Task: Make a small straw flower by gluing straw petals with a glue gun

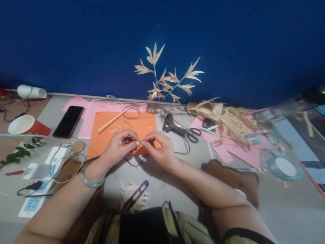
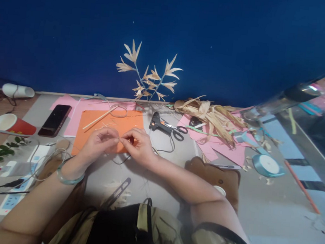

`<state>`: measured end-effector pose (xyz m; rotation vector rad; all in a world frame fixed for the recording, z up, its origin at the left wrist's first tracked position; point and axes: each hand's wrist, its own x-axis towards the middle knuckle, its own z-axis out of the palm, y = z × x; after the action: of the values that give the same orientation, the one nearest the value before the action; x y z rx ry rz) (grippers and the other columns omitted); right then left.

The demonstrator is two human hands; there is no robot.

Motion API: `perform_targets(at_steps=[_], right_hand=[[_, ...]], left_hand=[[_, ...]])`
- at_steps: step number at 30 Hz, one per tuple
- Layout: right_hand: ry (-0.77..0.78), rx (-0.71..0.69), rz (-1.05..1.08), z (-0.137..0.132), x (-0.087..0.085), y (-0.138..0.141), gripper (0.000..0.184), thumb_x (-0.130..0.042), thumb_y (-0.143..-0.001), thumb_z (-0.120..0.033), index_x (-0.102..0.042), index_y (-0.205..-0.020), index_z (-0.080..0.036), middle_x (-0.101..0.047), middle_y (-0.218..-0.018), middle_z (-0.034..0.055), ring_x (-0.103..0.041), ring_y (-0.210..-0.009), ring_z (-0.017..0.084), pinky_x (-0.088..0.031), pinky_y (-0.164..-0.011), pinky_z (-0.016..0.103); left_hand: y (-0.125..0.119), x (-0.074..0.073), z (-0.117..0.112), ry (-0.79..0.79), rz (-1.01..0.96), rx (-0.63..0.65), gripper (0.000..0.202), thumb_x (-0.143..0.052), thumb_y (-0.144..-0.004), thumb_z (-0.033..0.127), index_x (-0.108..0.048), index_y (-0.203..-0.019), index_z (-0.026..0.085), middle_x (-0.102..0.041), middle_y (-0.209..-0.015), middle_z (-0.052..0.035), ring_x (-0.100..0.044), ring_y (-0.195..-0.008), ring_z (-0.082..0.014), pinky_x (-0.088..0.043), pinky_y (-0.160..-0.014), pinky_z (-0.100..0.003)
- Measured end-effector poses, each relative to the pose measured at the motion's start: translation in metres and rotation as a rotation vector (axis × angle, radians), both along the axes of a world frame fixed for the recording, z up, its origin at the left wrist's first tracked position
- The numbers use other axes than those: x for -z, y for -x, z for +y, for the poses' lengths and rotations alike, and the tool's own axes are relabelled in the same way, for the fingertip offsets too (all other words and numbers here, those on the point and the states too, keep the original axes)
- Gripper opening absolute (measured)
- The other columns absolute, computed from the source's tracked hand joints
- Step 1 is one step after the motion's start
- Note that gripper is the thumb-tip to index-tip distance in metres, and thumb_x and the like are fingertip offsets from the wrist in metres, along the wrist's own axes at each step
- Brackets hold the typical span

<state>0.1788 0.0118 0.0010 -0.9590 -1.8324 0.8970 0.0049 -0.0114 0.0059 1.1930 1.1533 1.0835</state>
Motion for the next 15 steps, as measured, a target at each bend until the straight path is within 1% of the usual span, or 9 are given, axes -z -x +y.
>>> perform_targets(at_steps=[2,4,7,9,11,15], right_hand=[[0.004,-0.011,0.0,-0.0006,-0.0005,0.0,0.013,-0.064,-0.084,-0.027,-0.064,-0.073,-0.02,-0.067,-0.071,0.0016,-0.058,-0.068,0.015,-0.042,-0.073,0.031],[-0.004,-0.022,0.004,-0.001,-0.0005,-0.0001,0.012,-0.063,-0.084,-0.026,-0.064,-0.074,-0.02,-0.067,-0.071,0.0013,-0.059,-0.069,0.015,-0.041,-0.073,0.031],[-0.078,0.001,0.0,-0.0017,-0.0001,-0.0005,0.012,-0.064,-0.083,-0.024,-0.062,-0.072,-0.019,-0.066,-0.07,0.0008,-0.058,-0.067,0.014,-0.04,-0.072,0.031],[-0.142,0.019,-0.014,-0.0023,-0.0003,-0.0012,0.013,-0.064,-0.083,-0.024,-0.061,-0.072,-0.019,-0.066,-0.069,0.0008,-0.058,-0.066,0.014,-0.039,-0.073,0.032],[-0.165,0.013,-0.027,-0.003,-0.0009,-0.0018,0.012,-0.064,-0.084,-0.024,-0.062,-0.073,-0.019,-0.067,-0.07,0.001,-0.059,-0.066,0.014,-0.038,-0.074,0.033],[-0.071,0.004,-0.017,-0.004,-0.0028,-0.0017,0.011,-0.063,-0.084,-0.024,-0.064,-0.074,-0.02,-0.069,-0.072,0.0014,-0.061,-0.068,0.015,-0.04,-0.076,0.033]], left_hand=[[0.0,0.0014,-0.0003,0.076,-0.084,0.002,0.024,-0.075,-0.068,0.034,-0.061,-0.074,0.016,-0.058,-0.067,0.0021,-0.054,-0.049,-0.0081,-0.044,-0.048,-0.021],[-0.0001,0.0024,-0.0003,0.098,-0.139,0.002,0.027,-0.079,-0.065,0.033,-0.06,-0.072,0.015,-0.058,-0.067,0.0025,-0.054,-0.048,-0.0074,-0.044,-0.048,-0.021],[-0.0009,0.0019,-0.0001,0.11,-0.171,-0.002,0.029,-0.082,-0.06,0.033,-0.06,-0.068,0.015,-0.059,-0.068,0.0025,-0.054,-0.048,-0.0071,-0.045,-0.047,-0.021],[-0.0019,0.0004,-0.0002,0.097,-0.151,-0.014,0.028,-0.082,-0.061,0.033,-0.06,-0.067,0.015,-0.059,-0.068,0.0021,-0.055,-0.05,-0.0076,-0.046,-0.048,-0.021],[-0.0031,-0.0017,-0.0008,0.063,-0.11,-0.025,0.027,-0.081,-0.062,0.032,-0.061,-0.066,0.015,-0.059,-0.067,0.0014,-0.054,-0.051,-0.008,-0.046,-0.049,-0.022],[-0.0047,-0.006,-0.0023,-0.021,-0.049,-0.03,0.023,-0.079,-0.065,0.031,-0.062,-0.065,0.016,-0.059,-0.066,0.0011,-0.052,-0.048,-0.0079,-0.044,-0.048,-0.022]])
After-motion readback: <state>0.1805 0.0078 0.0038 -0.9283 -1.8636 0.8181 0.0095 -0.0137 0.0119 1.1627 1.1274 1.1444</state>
